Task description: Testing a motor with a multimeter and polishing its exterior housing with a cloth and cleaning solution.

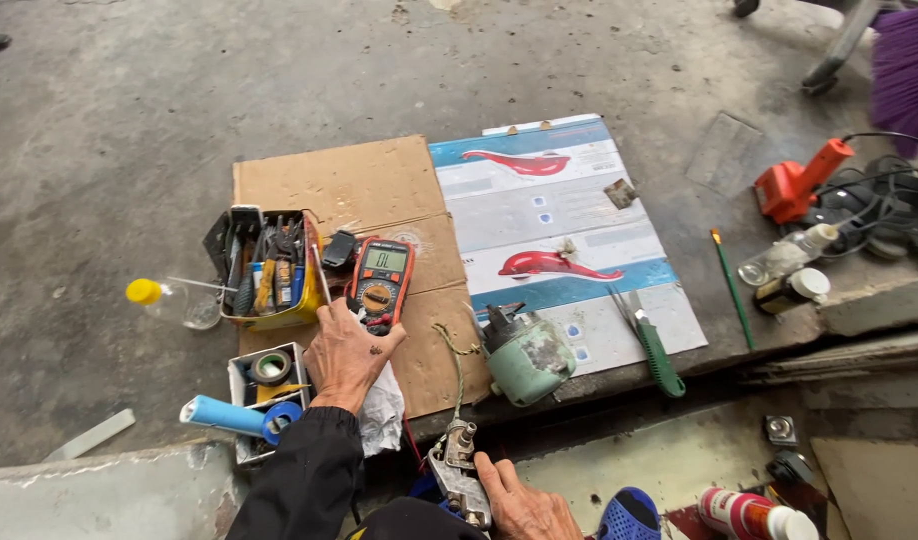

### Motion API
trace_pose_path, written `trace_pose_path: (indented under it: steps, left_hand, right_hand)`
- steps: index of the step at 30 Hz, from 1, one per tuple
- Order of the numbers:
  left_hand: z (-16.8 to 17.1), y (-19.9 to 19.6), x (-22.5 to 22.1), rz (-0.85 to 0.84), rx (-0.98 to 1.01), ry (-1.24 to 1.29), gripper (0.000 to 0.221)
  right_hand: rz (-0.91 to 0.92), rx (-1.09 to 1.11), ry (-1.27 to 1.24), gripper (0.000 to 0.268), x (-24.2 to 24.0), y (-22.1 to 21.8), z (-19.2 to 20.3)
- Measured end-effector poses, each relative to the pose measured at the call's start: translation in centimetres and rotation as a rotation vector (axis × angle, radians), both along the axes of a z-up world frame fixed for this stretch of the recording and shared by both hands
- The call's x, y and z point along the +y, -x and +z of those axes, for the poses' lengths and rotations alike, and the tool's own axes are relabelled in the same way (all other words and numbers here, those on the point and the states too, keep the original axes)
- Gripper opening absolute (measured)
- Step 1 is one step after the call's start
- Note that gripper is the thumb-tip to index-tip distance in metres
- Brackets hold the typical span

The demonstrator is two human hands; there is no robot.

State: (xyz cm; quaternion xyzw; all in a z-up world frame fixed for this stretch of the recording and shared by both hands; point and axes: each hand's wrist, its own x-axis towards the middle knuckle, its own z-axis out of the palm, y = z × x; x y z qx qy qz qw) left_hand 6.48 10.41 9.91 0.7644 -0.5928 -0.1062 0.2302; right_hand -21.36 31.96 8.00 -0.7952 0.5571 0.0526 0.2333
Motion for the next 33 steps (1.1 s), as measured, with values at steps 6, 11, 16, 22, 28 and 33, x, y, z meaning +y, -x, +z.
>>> trace_pose_path:
  steps: [6, 11, 16, 22, 28, 33]
  left_hand:
    - [-1.2, 1.6, 0.3, -0.051, -0.115, -0.036, 0.089]
    - [-1.2, 1.0, 0.9, -0.082, -0.083, -0.132, 0.107]
    - [-0.7, 1.2, 2.6, -0.049, -0.049, -0.01, 0.099]
    - [-2.2, 2.5, 5.7, -0.062, -0.051, 0.13, 0.049]
    - [-2.2, 2.5, 7.9, -0.019, 0.025, 0.138, 0.042]
    - [-2.3, 2.7, 7.9, -0.019, 0.028, 0.085, 0.046]
  right_hand:
    - [-0.017, -0.091, 0.06, 0.082, 0.9, 2.0, 3.5]
    - [-0.086, -0.087, 0.218, 0.082, 3.0, 6.6, 3.3]
    - [-0.297, -0.19, 0.349, 0.069, 3.3, 9.7, 3.8]
    - [-0.302, -0.048, 0.294, 0.071, 4.3, 11.0, 1.7]
    - [-0.281, -0.069, 0.218, 0.056, 5.6, 11.8, -0.5]
    - [-0.432, -0.046, 0.426, 0.049, 5.2, 13.0, 0.0]
